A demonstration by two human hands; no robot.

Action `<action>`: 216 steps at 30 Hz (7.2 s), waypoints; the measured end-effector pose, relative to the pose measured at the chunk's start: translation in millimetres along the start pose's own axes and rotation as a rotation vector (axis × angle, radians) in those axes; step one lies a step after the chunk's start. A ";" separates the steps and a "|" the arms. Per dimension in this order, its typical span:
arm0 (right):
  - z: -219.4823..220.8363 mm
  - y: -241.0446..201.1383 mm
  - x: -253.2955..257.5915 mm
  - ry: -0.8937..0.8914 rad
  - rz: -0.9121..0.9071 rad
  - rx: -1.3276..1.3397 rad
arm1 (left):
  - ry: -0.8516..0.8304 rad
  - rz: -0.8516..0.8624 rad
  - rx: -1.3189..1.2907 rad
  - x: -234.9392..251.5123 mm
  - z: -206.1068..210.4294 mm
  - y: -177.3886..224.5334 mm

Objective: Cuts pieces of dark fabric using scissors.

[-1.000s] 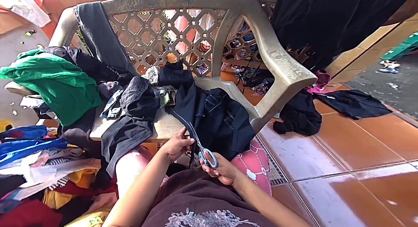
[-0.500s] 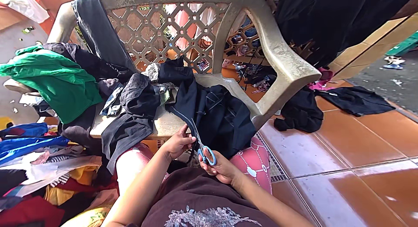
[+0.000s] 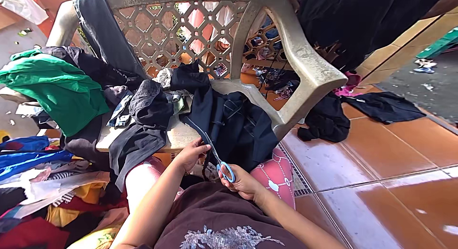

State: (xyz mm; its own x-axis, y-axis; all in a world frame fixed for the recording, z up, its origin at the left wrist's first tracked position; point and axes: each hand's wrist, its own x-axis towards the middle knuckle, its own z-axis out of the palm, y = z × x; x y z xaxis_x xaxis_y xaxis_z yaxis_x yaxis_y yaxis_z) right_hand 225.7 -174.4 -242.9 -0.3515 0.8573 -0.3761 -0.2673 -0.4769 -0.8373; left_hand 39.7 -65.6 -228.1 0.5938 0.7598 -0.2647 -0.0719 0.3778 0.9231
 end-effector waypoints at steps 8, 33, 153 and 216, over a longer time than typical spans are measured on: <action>2.9 -7.3 1.9 0.003 0.026 -0.059 | 0.134 0.113 -0.147 6.6 0.5 6.0; 6.6 -6.8 4.7 -0.062 0.008 0.026 | -0.040 0.069 -0.166 0.1 -0.1 -3.2; 6.2 -10.7 19.0 -0.117 -0.020 -0.171 | 0.233 0.278 -0.110 -19.6 -18.6 7.5; 17.3 -18.8 24.4 -0.155 -0.011 -0.238 | 0.284 0.185 -0.130 -36.6 -31.1 20.5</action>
State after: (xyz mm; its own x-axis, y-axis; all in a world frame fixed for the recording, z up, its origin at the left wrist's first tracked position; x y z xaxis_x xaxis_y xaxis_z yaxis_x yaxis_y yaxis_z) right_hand 206.6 -147.8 -229.5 -0.4877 0.8135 -0.3167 -0.0597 -0.3930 -0.9176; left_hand -8.4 -69.2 -208.2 0.3158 0.9316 -0.1801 -0.2698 0.2702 0.9242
